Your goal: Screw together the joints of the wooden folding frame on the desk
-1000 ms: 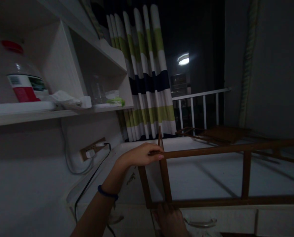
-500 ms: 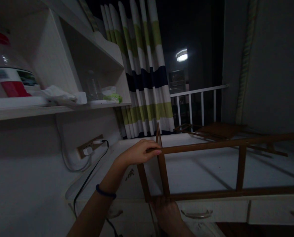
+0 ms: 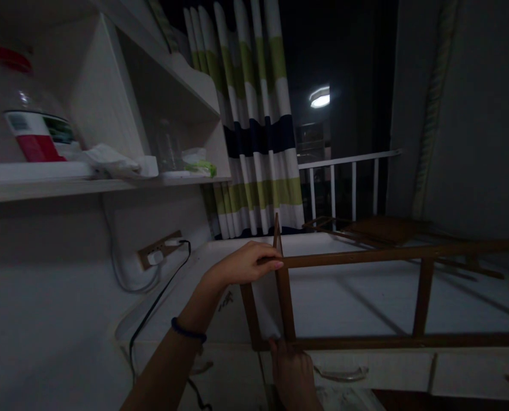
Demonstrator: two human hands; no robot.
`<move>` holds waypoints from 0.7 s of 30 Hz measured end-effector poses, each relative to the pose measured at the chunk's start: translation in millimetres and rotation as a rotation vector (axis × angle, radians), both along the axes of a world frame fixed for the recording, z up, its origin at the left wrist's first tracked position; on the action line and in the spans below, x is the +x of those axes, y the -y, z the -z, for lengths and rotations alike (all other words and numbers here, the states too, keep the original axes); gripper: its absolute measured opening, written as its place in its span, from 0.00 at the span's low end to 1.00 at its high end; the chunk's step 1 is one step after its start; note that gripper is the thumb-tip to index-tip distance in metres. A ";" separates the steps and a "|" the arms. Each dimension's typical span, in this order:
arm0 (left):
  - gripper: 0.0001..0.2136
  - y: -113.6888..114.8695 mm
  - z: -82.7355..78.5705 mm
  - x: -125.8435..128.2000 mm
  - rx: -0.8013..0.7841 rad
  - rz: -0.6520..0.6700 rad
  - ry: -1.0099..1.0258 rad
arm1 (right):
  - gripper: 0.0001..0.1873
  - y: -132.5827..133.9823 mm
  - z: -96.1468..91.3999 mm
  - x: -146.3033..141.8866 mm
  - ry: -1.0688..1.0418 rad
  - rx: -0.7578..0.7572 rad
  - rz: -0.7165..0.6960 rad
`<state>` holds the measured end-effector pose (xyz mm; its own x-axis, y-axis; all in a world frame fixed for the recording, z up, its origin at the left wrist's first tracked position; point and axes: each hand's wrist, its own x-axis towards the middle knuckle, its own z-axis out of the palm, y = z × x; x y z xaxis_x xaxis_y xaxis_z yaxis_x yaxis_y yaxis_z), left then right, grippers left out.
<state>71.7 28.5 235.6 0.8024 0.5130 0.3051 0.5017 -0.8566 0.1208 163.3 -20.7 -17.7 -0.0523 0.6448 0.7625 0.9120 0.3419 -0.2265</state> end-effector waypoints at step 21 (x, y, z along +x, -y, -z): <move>0.10 2.8 0.0 1.8 -0.012 0.000 0.005 | 0.07 14.6 -5.4 7.6 0.221 -0.295 0.111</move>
<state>73.5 25.6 235.6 0.8011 0.5163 0.3028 0.5009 -0.8552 0.1331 170.9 -35.3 -12.3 -0.1124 0.8460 0.5212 0.9778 0.1876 -0.0938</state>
